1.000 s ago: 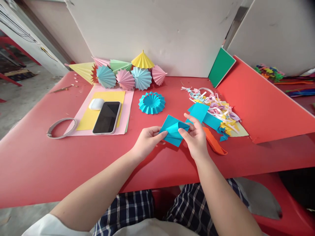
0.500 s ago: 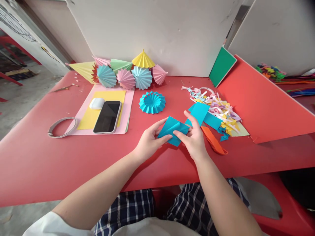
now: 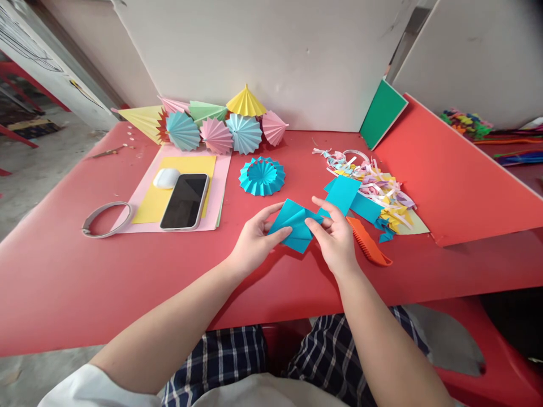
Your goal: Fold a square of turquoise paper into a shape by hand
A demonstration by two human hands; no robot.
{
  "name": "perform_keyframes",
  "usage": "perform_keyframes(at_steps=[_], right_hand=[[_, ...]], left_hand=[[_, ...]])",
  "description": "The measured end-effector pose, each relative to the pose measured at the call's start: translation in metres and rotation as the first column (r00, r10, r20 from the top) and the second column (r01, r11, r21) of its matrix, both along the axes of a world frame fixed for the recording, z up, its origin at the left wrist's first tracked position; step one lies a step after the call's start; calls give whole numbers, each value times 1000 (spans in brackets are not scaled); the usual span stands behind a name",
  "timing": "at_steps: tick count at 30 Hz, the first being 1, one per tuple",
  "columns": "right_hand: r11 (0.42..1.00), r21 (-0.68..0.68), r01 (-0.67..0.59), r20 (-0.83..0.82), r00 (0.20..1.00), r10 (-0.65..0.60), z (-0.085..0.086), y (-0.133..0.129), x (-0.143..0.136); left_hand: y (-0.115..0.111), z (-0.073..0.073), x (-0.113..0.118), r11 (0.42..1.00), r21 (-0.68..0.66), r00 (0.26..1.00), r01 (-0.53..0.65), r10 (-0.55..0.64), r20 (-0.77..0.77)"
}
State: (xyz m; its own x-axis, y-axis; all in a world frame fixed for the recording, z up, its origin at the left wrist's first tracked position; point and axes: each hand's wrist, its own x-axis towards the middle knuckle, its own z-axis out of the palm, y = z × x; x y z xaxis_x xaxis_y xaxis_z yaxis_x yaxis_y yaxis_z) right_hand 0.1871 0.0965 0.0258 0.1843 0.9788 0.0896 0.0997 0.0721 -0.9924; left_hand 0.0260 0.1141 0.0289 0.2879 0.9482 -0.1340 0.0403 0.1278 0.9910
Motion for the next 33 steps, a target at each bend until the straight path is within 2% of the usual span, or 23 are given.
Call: perform_keyframes(at_steps=[5,9,16,24,33], right_hand=[[999,31,30,75,997,-32,0,0,-1],[999,50,-8,124,992,1,-1,-2,-2],[994,110,-18,105,994,6,-7,1,1],[994,103,-23,135,991,9,-6,0,1],[991,129,19,68,997,-28,-10,2,2]], left_hand=[[0,-1,2,1000,1,999,-3,3,37],[-1,-1,6,1000,14,993,-18,17,119],[0,-4,6,999,8,990,-50,48,130],[0,-3,6,999,10,989,-49,47,143],[0,-3,5,998,8,991,-56,55,122]])
